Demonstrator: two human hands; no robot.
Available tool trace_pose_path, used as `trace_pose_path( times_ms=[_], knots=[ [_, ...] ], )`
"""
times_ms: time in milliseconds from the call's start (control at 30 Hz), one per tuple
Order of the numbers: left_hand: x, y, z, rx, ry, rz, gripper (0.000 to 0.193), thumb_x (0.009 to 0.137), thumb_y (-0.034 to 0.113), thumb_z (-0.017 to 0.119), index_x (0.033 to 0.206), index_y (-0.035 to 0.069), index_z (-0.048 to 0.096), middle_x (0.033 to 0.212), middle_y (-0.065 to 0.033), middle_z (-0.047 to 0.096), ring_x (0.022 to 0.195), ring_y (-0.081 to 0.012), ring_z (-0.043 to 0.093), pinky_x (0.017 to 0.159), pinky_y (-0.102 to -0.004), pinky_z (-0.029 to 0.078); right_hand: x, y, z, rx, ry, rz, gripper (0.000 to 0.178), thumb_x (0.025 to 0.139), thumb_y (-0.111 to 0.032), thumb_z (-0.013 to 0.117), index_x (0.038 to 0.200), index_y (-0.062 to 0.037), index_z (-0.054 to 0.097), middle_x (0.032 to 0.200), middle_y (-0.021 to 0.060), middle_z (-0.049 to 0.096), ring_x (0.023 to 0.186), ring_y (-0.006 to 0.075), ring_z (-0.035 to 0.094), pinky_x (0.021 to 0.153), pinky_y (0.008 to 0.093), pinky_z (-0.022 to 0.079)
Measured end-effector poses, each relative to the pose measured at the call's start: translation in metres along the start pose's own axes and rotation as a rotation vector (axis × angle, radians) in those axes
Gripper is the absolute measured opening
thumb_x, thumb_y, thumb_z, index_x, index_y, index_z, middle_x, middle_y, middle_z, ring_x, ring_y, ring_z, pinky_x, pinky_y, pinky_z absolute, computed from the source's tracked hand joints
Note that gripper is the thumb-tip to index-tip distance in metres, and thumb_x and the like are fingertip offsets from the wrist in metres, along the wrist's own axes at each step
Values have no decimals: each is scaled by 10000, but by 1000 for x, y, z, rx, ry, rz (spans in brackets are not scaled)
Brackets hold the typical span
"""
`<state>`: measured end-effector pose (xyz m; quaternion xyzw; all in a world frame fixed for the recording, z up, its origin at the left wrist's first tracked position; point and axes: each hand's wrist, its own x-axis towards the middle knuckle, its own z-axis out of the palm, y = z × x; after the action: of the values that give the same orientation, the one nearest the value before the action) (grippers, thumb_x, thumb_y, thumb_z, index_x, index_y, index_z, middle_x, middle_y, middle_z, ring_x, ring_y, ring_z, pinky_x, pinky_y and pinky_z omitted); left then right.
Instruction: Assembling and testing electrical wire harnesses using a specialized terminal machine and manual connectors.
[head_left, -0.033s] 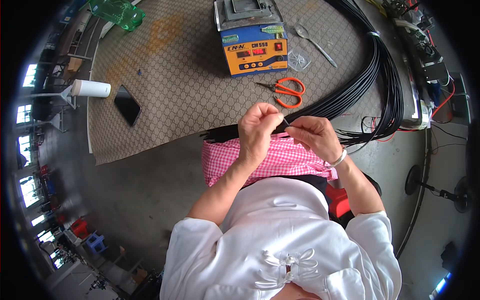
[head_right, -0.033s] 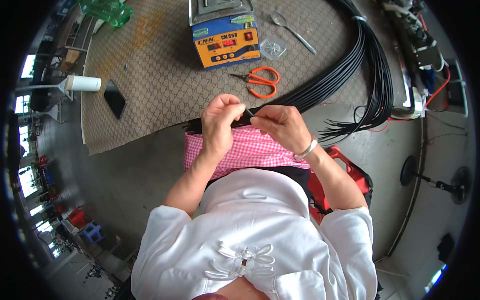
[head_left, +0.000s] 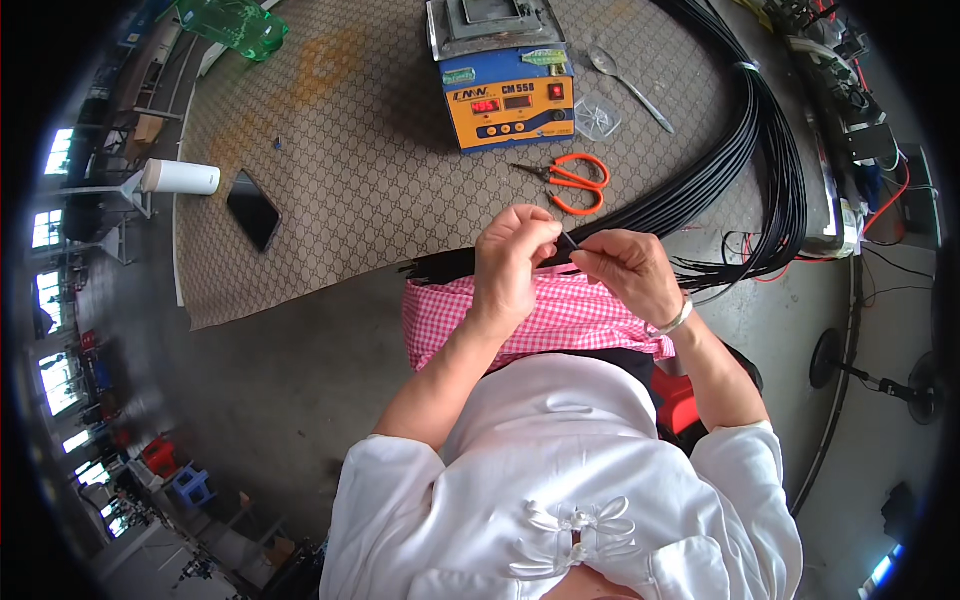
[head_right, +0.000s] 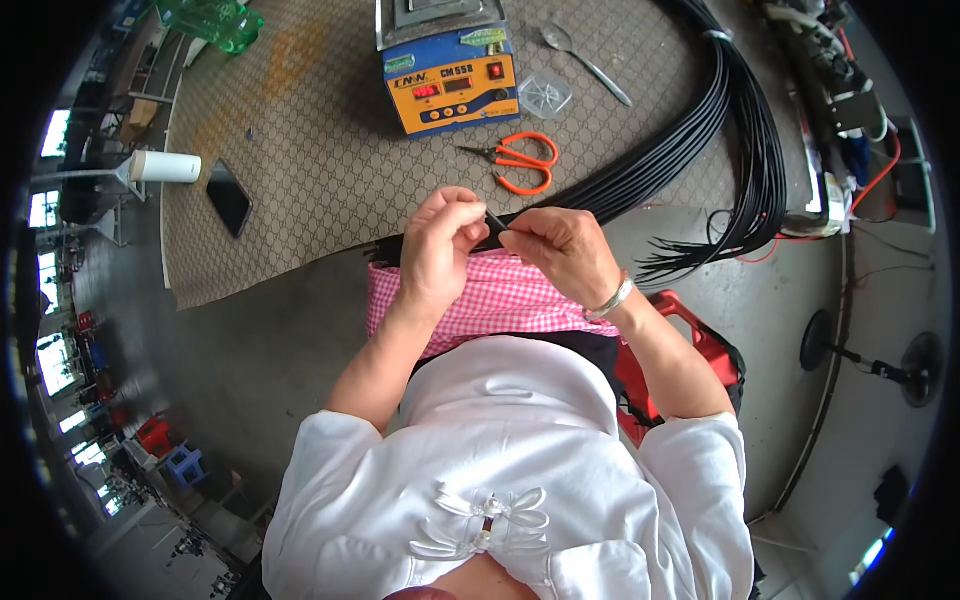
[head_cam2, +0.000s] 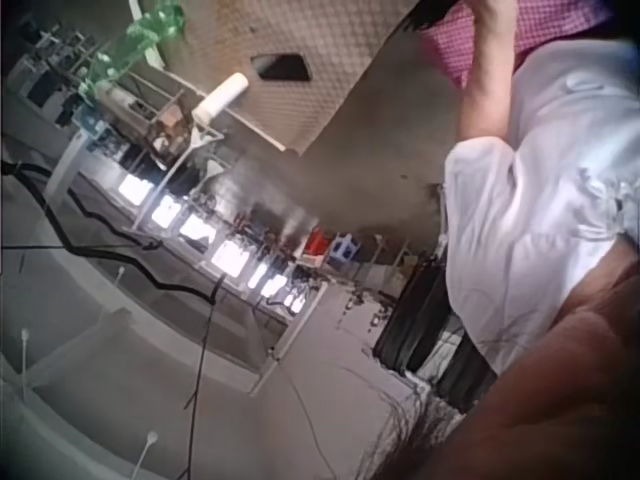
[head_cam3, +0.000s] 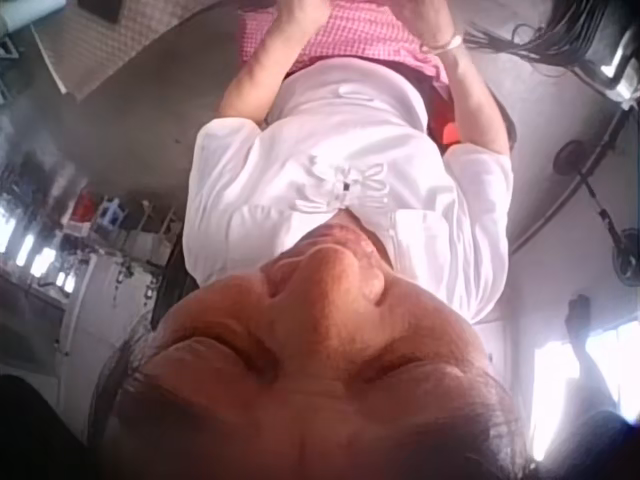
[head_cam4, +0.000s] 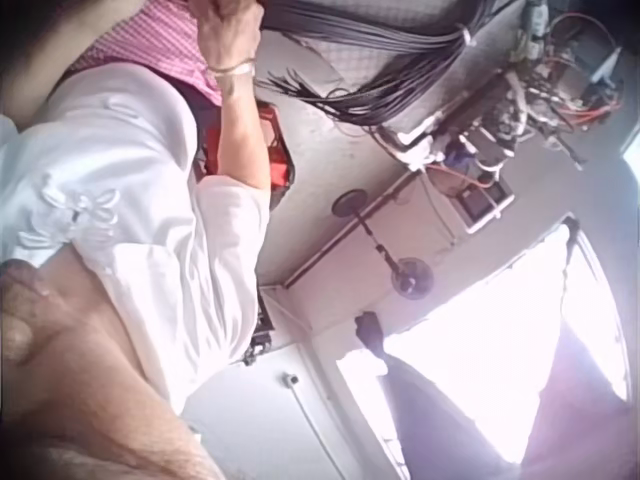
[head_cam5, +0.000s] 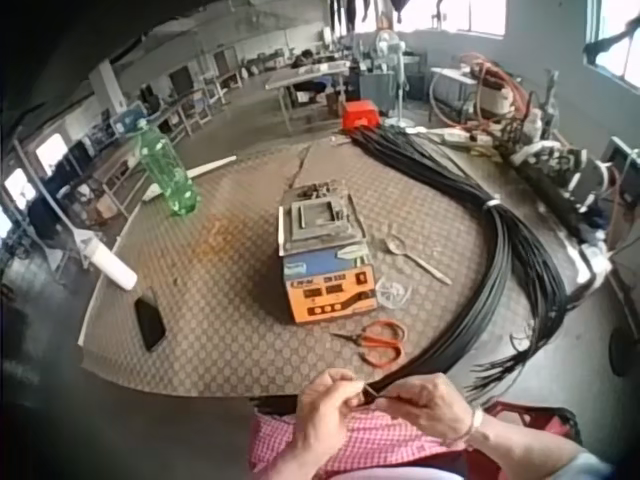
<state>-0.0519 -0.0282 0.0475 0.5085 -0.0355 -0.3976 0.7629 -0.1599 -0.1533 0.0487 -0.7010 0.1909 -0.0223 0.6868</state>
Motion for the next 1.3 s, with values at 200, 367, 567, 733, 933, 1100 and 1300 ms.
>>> trace_pose_path(
  times_ms=[200,367,567,733,933,1100,1300],
  knots=[
    [1,2,-6,-424,-121,-265,174,861,176,524,952,34,564,771,-27,573,663,-98,515,646,-273,459,1,-5,-9,391,-28,291,205,852,-191,557,836,8,602,582,9,508,457,39,389,407,174,277],
    [-6,-1,-8,-127,-150,-123,162,835,107,558,966,12,569,804,-33,591,675,-91,528,646,-228,455,0,-7,-10,430,-89,295,195,842,-188,567,821,3,596,578,13,504,454,38,378,398,177,268],
    [-7,1,-6,87,-162,79,101,813,59,571,901,10,581,757,-49,588,665,-98,533,639,-225,453,1,-6,-14,554,-199,341,203,855,-183,544,838,11,602,600,18,518,480,54,398,410,185,283],
    [-3,-9,4,-381,-235,-54,96,828,85,552,896,25,584,738,-40,579,677,-108,529,661,-266,456,5,-1,-11,787,-243,326,215,865,-178,522,858,19,608,647,32,553,513,83,433,425,197,309],
    [-5,-9,2,-439,-268,-151,115,838,93,549,924,28,587,760,-33,584,681,-109,532,681,-267,465,3,-3,-13,823,-217,289,153,834,-136,565,839,10,612,690,54,584,548,106,503,436,199,360],
    [-11,3,4,-24,-90,34,131,830,84,568,932,3,586,767,-49,599,700,-103,554,678,-232,467,3,0,-9,587,-33,180,72,772,-70,636,781,-3,612,664,36,584,522,79,504,438,190,374],
    [-11,5,1,134,-83,114,103,822,61,563,898,-4,590,767,-57,606,697,-107,567,687,-229,464,0,-5,-1,337,71,121,66,751,-46,658,739,-8,605,629,14,565,506,62,493,437,186,370]
  ],
)
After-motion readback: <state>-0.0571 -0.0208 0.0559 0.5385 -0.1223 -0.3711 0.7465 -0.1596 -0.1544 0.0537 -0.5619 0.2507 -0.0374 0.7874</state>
